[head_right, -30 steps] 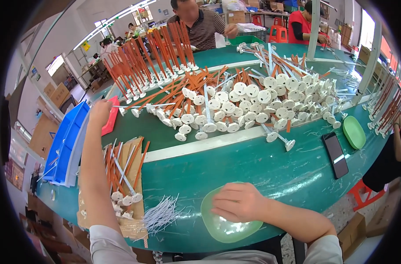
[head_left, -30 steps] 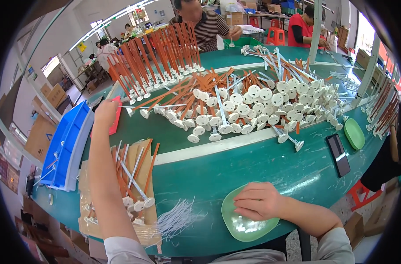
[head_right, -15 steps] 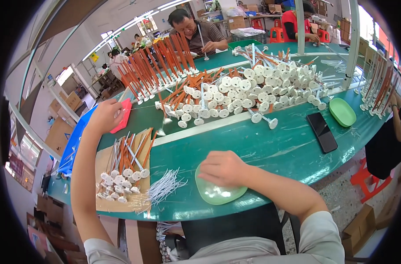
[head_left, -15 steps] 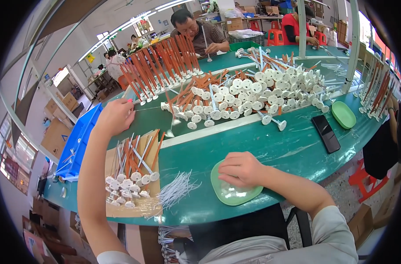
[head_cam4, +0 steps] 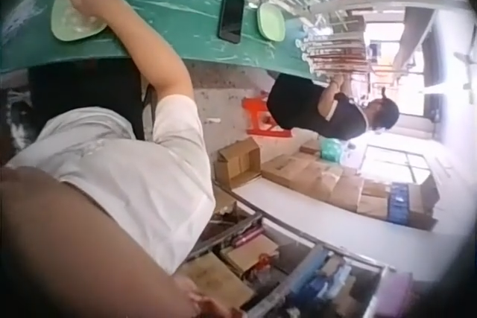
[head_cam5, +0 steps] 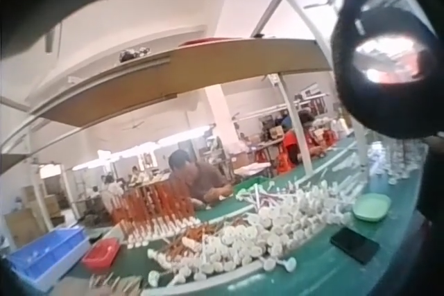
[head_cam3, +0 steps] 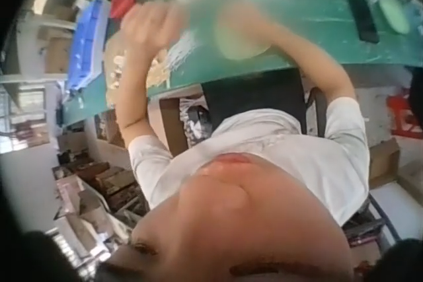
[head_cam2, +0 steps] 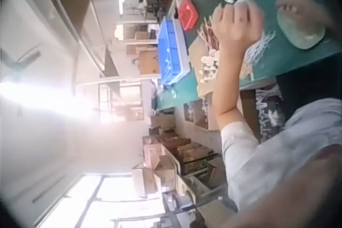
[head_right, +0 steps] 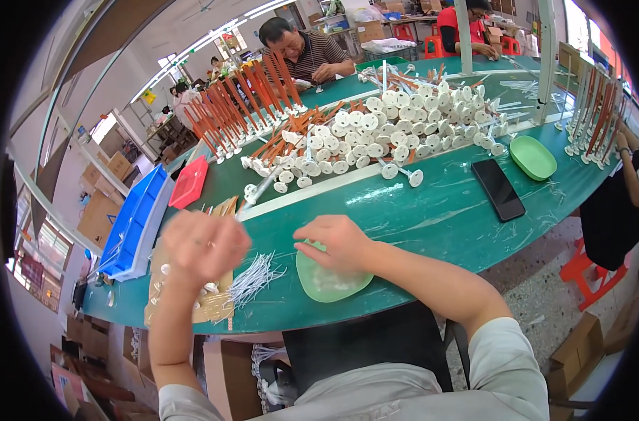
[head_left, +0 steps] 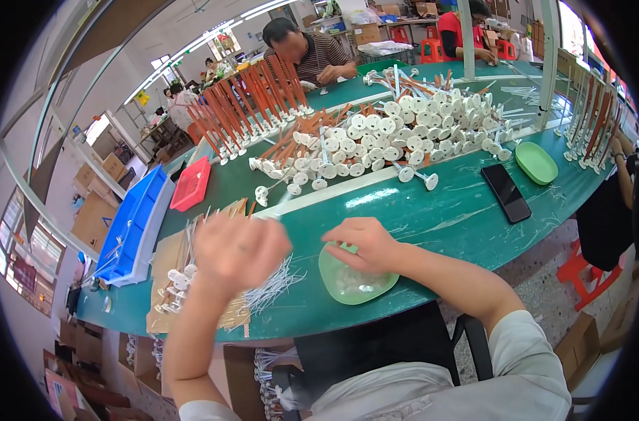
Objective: Assembling LED light components by attaching LED strips to circular plastic bases using small connectors.
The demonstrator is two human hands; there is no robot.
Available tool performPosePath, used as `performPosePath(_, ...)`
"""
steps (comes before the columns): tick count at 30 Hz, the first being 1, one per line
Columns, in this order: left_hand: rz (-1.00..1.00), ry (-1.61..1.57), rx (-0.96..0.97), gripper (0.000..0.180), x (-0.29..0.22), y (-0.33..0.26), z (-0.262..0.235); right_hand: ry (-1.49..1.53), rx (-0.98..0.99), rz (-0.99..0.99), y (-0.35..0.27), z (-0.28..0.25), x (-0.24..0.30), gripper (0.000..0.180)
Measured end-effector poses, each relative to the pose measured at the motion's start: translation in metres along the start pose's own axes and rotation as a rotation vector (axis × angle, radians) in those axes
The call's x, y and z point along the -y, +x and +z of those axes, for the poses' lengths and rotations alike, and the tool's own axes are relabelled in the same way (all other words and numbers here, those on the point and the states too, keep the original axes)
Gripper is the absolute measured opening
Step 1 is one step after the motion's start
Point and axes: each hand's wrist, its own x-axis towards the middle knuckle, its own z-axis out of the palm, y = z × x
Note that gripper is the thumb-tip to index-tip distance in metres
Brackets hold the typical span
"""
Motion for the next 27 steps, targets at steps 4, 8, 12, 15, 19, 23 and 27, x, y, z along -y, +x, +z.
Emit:
performPosePath(4, 0.072, -0.032, -0.105, 0.013, -0.045, -0.003, 0.042, 0.34, -0.132, 0.363, 0.008, -0.004, 0.015, 0.03)
performPosePath(8, -0.033, -0.16, -0.301, 0.011, -0.061, -0.023, 0.101, 1.013, -0.275, 0.799, 0.01, -0.006, -0.006, 0.031)
performPosePath(12, -0.159, -0.388, -0.286, 0.038, -0.074, -0.052, 0.134, 0.986, -0.268, 1.001, 0.011, -0.016, -0.023, 0.022)
performPosePath(15, -0.578, -0.761, -0.135, 0.071, -0.086, -0.066, 0.135, 0.756, -0.29, 0.989, 0.012, -0.013, -0.027, 0.019)
performPosePath(19, -0.91, -1.554, 0.067, 0.053, -0.084, -0.074, 0.137, 0.578, -0.263, 0.854, 0.014, -0.015, -0.028, 0.019)
performPosePath(23, -0.795, -1.531, 0.329, 0.041, -0.08, -0.08, 0.135, 0.667, -0.284, 0.825, 0.019, -0.014, -0.016, 0.019)
performPosePath(27, -1.202, -1.892, -0.035, 0.04, -0.087, -0.075, 0.135, 0.284, -0.501, 0.5, 0.018, -0.009, -0.005, 0.016)
